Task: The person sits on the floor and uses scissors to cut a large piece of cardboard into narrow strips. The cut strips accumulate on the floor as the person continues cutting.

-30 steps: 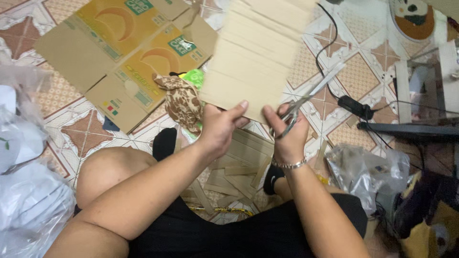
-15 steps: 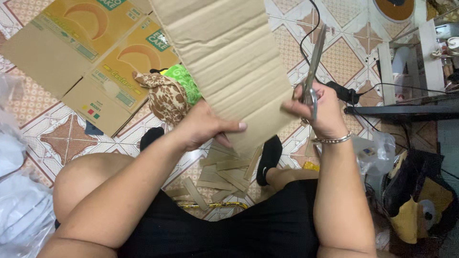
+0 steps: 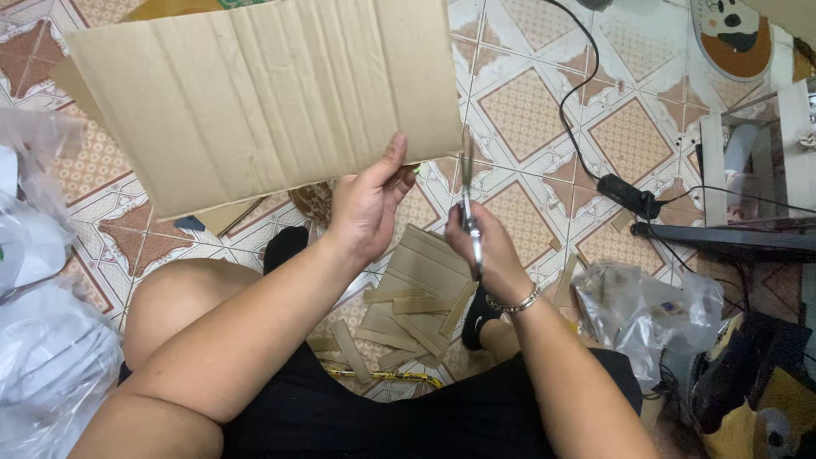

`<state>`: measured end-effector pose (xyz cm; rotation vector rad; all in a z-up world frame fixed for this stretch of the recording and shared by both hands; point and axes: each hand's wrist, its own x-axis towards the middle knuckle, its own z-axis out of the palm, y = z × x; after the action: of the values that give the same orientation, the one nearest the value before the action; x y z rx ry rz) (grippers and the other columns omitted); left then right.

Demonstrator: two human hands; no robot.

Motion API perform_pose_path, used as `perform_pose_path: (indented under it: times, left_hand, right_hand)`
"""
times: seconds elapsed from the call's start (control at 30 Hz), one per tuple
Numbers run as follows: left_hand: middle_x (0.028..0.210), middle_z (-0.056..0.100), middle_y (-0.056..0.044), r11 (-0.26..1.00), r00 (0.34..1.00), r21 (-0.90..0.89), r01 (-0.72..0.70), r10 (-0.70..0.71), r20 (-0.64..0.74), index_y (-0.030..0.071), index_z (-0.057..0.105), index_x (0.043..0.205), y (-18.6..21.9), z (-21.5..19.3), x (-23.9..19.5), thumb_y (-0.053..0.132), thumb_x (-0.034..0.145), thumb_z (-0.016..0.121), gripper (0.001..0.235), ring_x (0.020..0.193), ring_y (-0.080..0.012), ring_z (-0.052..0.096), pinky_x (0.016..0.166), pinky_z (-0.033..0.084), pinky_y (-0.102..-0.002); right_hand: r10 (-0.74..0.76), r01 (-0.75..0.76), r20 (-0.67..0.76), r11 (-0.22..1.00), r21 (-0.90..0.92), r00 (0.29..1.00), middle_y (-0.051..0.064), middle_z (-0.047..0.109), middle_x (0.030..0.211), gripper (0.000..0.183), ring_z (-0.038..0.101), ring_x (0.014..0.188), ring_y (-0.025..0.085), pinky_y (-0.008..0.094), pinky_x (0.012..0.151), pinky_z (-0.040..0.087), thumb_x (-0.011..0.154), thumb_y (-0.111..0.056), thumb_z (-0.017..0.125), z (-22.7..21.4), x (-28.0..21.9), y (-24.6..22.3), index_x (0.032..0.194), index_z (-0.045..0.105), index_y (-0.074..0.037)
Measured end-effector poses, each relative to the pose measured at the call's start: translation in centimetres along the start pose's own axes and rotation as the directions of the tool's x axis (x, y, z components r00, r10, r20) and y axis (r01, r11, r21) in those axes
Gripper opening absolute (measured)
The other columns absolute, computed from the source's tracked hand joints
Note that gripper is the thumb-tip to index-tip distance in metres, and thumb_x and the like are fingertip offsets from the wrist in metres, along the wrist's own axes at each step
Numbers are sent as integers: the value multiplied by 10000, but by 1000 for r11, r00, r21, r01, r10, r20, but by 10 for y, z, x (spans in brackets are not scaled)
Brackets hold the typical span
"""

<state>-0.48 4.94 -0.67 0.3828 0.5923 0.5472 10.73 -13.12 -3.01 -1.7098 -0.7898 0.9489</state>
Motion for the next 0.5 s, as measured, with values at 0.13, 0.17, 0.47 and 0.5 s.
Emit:
perform_pose_path:
  times: [0.13,0.17,0.47,0.5]
  left_hand:
    - [1002,736,-81,996,992,40,-81,84,-90,-19,711,1054,-3,-5,4,185,830,841,330,915,-183,696,819,561,-308]
    - [1004,740,-88,996,993,54,-78,83,-90,-27,720,1048,-3,-6,4,185,824,847,334,912,-177,698,818,558,-304]
    - [1002,758,-110,972,996,224,-67,78,-41,-59,759,1038,-22,3,-20,219,823,850,363,891,-172,717,827,586,-307]
    - [1008,758,-104,970,996,234,-64,75,-39,-56,757,1042,-22,5,-22,226,822,849,370,896,-168,718,825,585,-305]
  right_hand:
    - [-20,27,77,995,-97,997,-43,533,866,321,491,796,55,213,711,442,958,-370,698,7,-7,-13,1043,581,-84]
    - [3,5,87,995,-96,996,-43,534,863,333,489,790,56,213,702,440,943,-377,703,8,-8,-16,1051,582,-86]
    - [-54,37,112,988,150,992,-53,528,944,423,478,851,47,206,759,429,982,-461,682,9,-1,-16,1128,578,-78]
    - [-62,47,112,990,134,992,-56,531,950,425,482,852,45,205,758,430,977,-465,677,8,0,-16,1129,577,-81]
